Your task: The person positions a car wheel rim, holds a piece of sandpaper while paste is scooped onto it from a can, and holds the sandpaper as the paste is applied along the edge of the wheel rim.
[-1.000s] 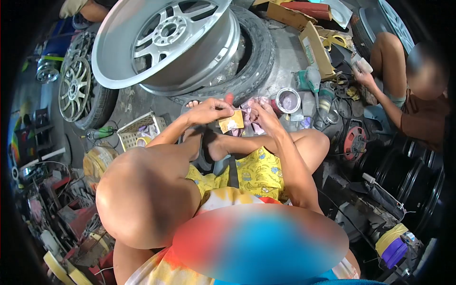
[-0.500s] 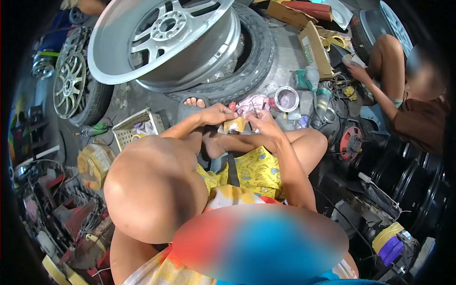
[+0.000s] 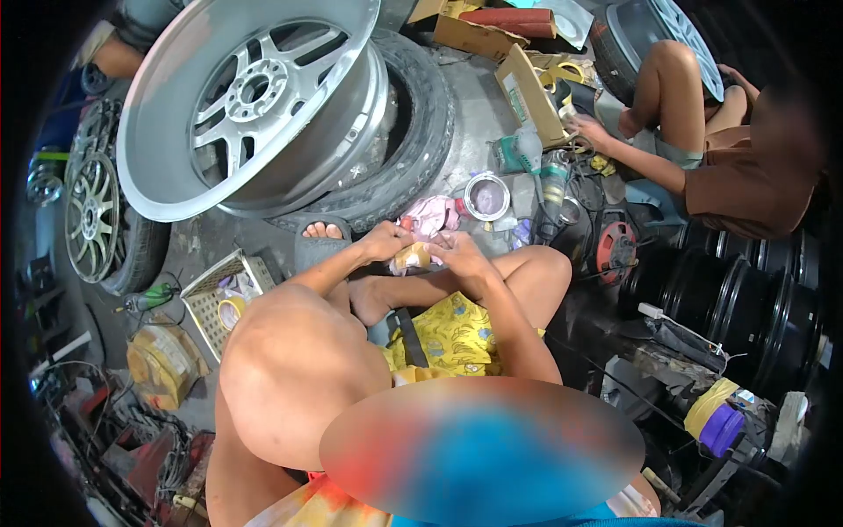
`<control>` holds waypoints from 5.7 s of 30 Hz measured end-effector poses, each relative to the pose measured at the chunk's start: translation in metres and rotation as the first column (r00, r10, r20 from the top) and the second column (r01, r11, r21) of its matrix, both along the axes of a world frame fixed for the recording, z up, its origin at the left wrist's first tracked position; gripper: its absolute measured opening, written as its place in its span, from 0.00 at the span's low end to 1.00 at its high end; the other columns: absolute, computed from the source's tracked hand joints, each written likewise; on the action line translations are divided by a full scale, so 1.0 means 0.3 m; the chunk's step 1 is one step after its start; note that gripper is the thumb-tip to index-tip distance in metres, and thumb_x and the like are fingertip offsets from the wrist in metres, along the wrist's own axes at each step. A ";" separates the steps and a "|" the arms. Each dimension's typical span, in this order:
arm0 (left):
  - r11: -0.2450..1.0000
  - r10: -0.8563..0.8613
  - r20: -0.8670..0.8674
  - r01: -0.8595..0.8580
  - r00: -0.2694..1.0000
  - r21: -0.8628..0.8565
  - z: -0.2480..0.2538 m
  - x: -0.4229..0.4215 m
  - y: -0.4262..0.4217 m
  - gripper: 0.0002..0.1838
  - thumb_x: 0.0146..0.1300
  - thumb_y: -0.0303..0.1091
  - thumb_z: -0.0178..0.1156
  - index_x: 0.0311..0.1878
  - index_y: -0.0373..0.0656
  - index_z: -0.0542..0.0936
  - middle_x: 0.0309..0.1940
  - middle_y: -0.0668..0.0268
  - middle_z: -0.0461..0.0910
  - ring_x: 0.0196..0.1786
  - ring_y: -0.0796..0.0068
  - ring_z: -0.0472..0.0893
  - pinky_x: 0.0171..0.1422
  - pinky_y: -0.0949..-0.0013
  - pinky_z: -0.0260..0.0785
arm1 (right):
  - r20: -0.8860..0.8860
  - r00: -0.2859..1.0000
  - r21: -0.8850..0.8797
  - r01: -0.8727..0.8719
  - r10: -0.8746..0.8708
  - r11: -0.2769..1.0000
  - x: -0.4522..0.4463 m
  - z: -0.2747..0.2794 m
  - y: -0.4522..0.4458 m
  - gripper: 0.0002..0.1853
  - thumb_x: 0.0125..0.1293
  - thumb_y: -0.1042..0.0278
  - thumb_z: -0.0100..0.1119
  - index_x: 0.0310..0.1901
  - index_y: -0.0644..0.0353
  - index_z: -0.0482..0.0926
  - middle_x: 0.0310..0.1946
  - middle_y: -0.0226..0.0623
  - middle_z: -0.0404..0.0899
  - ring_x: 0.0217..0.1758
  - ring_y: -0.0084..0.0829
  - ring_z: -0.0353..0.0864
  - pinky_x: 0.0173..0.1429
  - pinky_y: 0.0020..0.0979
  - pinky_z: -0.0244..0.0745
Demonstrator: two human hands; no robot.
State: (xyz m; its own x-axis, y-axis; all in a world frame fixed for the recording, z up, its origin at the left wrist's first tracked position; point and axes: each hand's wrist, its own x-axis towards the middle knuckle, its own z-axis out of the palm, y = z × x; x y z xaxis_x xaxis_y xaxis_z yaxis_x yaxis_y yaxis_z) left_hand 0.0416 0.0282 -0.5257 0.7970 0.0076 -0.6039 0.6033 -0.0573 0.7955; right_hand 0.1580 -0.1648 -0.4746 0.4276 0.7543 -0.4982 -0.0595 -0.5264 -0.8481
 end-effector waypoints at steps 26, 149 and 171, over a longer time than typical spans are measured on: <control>0.750 0.660 0.071 -0.662 0.748 -0.002 0.638 -0.698 0.285 0.27 0.75 0.52 0.52 0.55 0.35 0.83 0.52 0.60 0.84 0.53 0.70 0.83 0.61 0.67 0.73 | -0.216 0.969 -0.026 0.119 -0.122 0.993 0.454 0.237 -0.145 0.07 0.73 0.65 0.60 0.38 0.53 0.73 0.24 0.18 0.64 0.23 0.14 0.60 0.31 0.22 0.60; 0.964 0.102 0.244 -0.156 0.964 0.215 0.812 0.049 0.257 0.08 0.59 0.24 0.64 0.42 0.36 0.79 0.31 0.65 0.80 0.31 0.78 0.80 0.30 0.73 0.74 | 0.090 0.989 0.253 0.089 -0.115 0.963 0.162 0.227 0.039 0.11 0.63 0.63 0.67 0.34 0.64 0.83 0.24 0.29 0.80 0.26 0.17 0.73 0.31 0.26 0.69; 0.898 -0.433 0.479 0.320 0.764 0.302 0.925 1.054 0.223 0.12 0.70 0.38 0.63 0.49 0.40 0.81 0.35 0.72 0.80 0.35 0.83 0.78 0.37 0.77 0.71 | 0.006 0.909 0.177 0.408 -0.416 0.896 0.200 0.179 -0.071 0.10 0.66 0.63 0.65 0.34 0.63 0.82 0.26 0.28 0.80 0.25 0.18 0.76 0.29 0.25 0.70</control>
